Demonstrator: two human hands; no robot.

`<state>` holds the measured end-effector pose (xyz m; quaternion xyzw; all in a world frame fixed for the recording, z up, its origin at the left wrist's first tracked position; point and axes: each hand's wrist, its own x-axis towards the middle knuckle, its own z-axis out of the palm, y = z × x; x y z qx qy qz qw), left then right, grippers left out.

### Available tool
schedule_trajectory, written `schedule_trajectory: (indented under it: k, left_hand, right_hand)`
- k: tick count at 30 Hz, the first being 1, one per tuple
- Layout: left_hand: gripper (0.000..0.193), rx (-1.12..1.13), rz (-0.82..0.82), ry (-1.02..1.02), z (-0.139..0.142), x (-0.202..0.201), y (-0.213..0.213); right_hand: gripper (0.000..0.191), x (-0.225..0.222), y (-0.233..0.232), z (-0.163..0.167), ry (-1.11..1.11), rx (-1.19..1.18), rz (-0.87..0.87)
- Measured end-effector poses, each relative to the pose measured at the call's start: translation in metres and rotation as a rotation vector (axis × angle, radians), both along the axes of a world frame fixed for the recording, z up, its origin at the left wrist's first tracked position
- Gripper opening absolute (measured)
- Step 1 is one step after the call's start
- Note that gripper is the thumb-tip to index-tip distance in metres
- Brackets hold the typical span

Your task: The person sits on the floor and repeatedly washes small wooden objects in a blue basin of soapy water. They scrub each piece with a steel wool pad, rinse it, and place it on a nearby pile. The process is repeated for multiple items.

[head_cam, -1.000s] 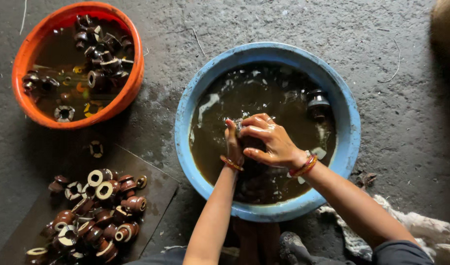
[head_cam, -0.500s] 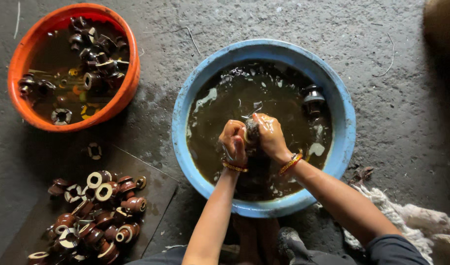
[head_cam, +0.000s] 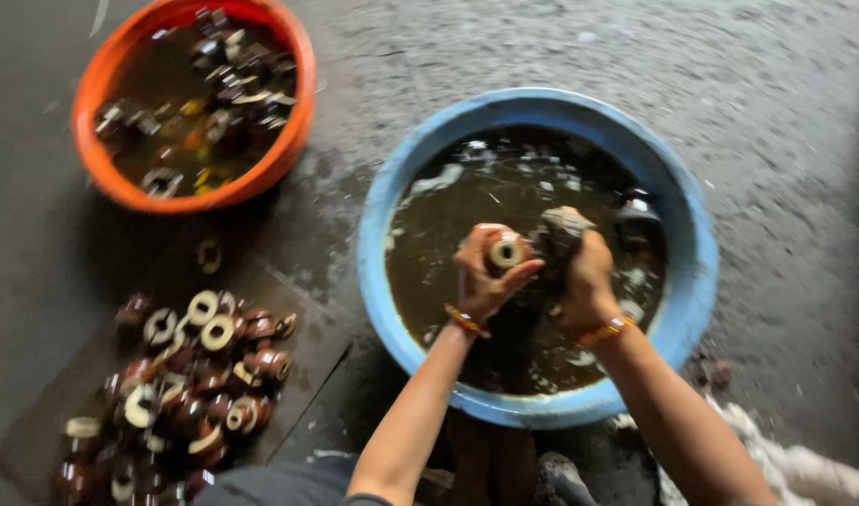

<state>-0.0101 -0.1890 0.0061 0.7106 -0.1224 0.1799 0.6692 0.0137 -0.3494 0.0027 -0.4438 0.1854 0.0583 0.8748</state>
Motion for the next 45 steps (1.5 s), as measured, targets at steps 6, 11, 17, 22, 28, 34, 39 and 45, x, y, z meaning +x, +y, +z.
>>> schedule_trajectory:
  k: [6, 11, 17, 22, 28, 34, 39, 45]
  left_hand:
    - [0.053, 0.220, 0.096, -0.143, 0.022, 0.017, 0.007]
    - [0.047, 0.381, 0.299, -0.259, 0.006, 0.019, 0.094]
    - [0.037, 0.664, 0.803, 0.381, -0.020, -0.050, 0.315]
    - [0.033, 0.507, 1.033, 1.082, -0.023, -0.110, 0.423]
    - [0.030, 0.612, 1.247, 0.908, -0.050, -0.108, 0.476]
    - [0.018, 0.757, 1.082, 0.927, -0.058, -0.094, 0.497]
    - [0.016, 0.999, 0.807, 0.917, -0.053, -0.084, 0.499]
    - [0.015, 1.368, 0.911, 0.671, 0.000, -0.039, 0.429]
  right_hand:
    - [0.024, 0.009, -0.048, -0.023, -0.147, -0.020, 0.126]
    - [0.043, 0.025, -0.075, -0.063, -0.267, -0.303, 0.155]
    - [0.061, 0.017, -0.084, -0.046, -0.631, -1.025, 0.474]
    - [0.053, 0.005, -0.049, -0.010, -0.392, -0.935, 0.417]
    - [0.019, 0.000, -0.033, -0.020, -0.084, -0.268, 0.279]
    - [0.027, 0.002, -0.042, -0.036, 0.054, -0.346, 0.161]
    - [0.031, -0.001, -0.037, -0.032, 0.023, -0.347, 0.182]
    - [0.021, 0.011, -0.060, -0.031, -0.226, -0.503, 0.117]
